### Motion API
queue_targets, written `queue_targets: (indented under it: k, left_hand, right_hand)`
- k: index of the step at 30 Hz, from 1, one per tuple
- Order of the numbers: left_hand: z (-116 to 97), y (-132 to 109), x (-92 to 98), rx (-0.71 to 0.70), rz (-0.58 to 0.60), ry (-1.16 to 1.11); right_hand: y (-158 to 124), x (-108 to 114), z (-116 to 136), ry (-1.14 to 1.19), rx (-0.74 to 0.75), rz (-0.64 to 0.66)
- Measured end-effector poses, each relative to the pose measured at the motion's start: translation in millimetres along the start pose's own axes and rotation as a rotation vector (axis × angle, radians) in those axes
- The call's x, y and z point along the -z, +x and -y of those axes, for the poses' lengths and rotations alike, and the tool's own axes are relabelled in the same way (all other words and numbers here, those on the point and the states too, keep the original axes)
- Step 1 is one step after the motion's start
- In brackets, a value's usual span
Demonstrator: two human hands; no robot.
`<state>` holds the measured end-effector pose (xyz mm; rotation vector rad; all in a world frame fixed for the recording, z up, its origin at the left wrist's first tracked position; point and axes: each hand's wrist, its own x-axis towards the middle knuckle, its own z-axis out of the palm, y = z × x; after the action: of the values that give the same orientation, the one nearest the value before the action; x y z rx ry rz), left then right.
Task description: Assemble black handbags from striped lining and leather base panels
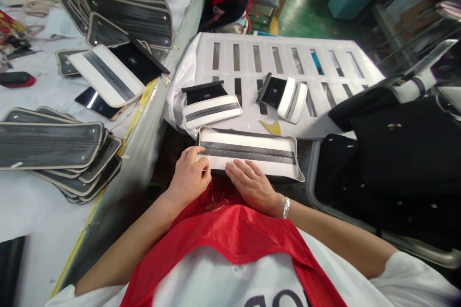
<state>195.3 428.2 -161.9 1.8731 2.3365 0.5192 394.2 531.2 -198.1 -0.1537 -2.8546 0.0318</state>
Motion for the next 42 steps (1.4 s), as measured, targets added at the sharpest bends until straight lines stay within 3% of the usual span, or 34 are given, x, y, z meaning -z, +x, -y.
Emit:
queue_targets:
  k: [10,17,19,22,24,26,28,32,36,39,42]
  left_hand:
    - [-1,-4,-5.8,0.081,-0.026,-0.15]
    - [7,-19,-21.3,0.227,-0.196,-0.373]
    - [14,-18,-27.6,0.308,-0.143,-0.445]
    - [18,-14,-34.6,0.455,-0.026,-0.565]
    - [18,-11,-38.0,0.525,0.003,-0.607]
    - [17,-9,-40.7,0.568,0.007,-0.609]
    - [16,-8,-42.3,0.585,0.032,-0.585]
    - [19,-5,-39.4,0.518,0.07,-0.468]
    - [20,5,-26.2,0.294,0.042,-0.202]
    - [9,28,-11.8,0.069,0.067,-0.071]
    - [-22,73,-5.6,-0.119,0.174,-0.134]
  right_hand:
    - [-60,16,-30,-0.086,-0.119,0.022]
    - [-63,43,-32,0.014,-0.194,0.025]
    - [-62,48,-51,0.067,-0.345,-0.083]
    - [-68,43,-105,0.132,-0.801,-0.165]
    - [-74,29,-147,0.165,-1.113,0.049]
    - [-78,7,-184,0.183,-1.222,0.216]
    - [-77,-17,-208,0.199,-1.231,0.321]
    - [-58,-60,-226,0.208,-1.222,0.47]
    - [-34,-80,-236,0.188,-1.236,0.502]
    - [-30,-70,-249,0.183,-1.263,0.475]
    - [-48,-38,-257,0.217,-1.285,0.427]
